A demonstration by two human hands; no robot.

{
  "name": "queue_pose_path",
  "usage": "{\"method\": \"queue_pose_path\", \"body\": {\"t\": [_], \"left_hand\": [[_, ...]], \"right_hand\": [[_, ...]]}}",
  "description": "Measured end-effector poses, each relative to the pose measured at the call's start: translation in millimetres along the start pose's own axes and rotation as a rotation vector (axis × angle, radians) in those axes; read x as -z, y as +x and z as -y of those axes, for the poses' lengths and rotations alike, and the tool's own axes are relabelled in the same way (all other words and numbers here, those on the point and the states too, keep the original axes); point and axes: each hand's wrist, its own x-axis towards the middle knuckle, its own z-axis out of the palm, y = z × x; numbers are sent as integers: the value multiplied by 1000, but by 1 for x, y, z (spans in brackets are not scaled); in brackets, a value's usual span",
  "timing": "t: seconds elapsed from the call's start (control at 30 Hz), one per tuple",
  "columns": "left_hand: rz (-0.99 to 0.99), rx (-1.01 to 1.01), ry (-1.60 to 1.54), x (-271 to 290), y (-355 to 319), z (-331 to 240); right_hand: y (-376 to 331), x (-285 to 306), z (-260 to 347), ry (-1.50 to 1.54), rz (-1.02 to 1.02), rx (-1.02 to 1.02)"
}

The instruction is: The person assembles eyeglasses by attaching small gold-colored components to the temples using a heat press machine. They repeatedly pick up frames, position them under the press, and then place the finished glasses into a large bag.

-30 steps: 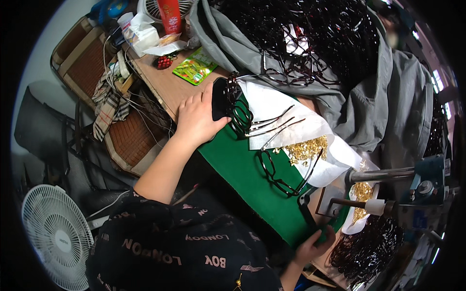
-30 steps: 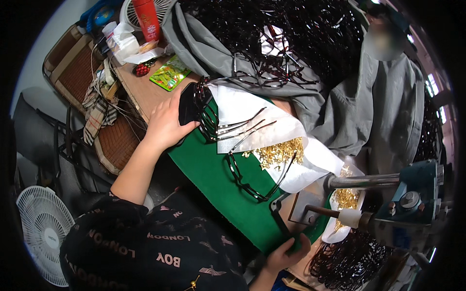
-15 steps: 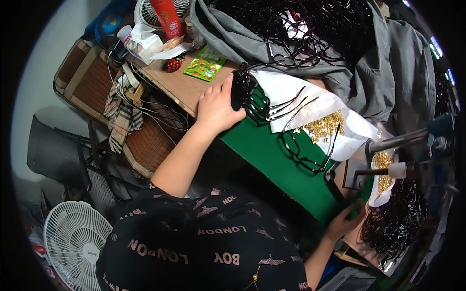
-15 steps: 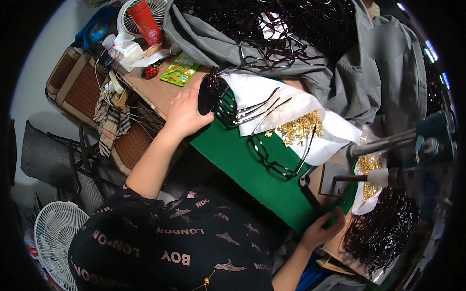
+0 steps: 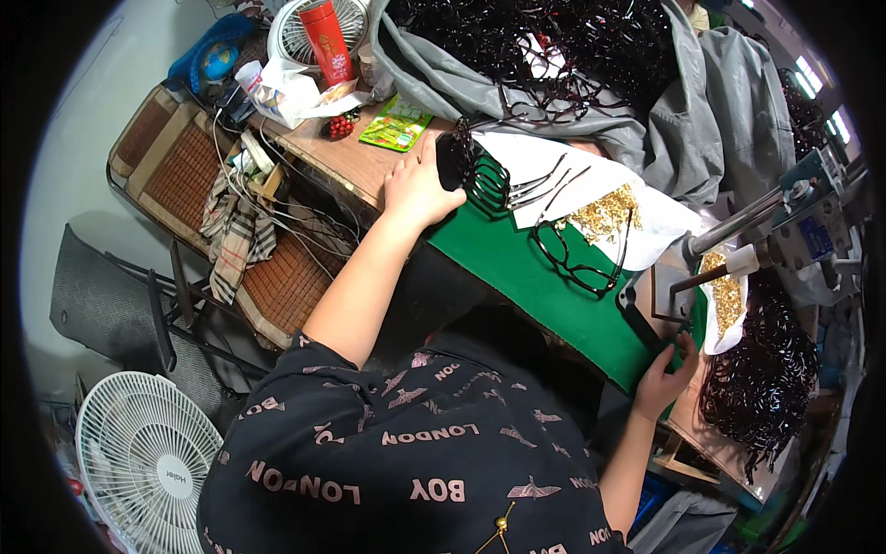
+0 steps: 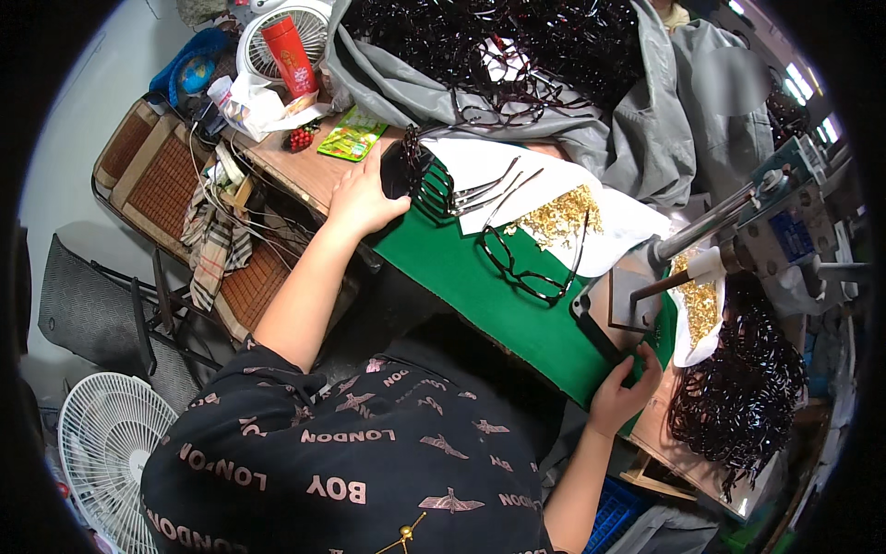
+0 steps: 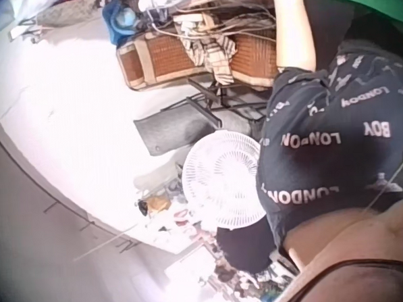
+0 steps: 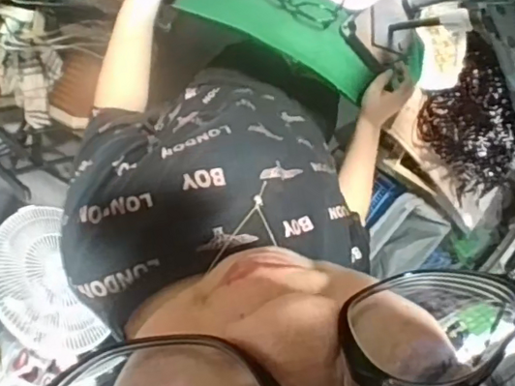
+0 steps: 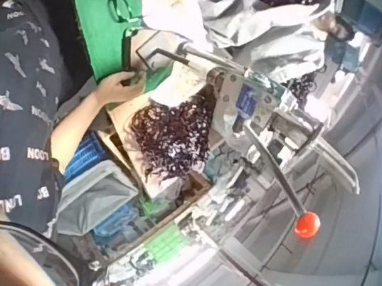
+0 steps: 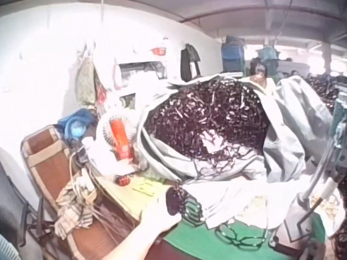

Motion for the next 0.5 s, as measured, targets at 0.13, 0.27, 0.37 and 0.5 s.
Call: {"method": "queue_pose_path", "body": {"t": [0.13, 0.27, 0.37, 0.5], "left_hand": [[41, -14, 45, 8, 0, 3], [-333, -442, -203, 20, -24, -22], [-151, -831, -314, 8, -38, -63], [142, -1078, -377, -16, -56, -124]], "right_hand": [[1, -4, -2, 63, -7, -10], [4, 1, 9, 59, 11, -21], [3, 2, 8, 59, 21, -55], [6, 5, 15, 51, 30, -60]]}}
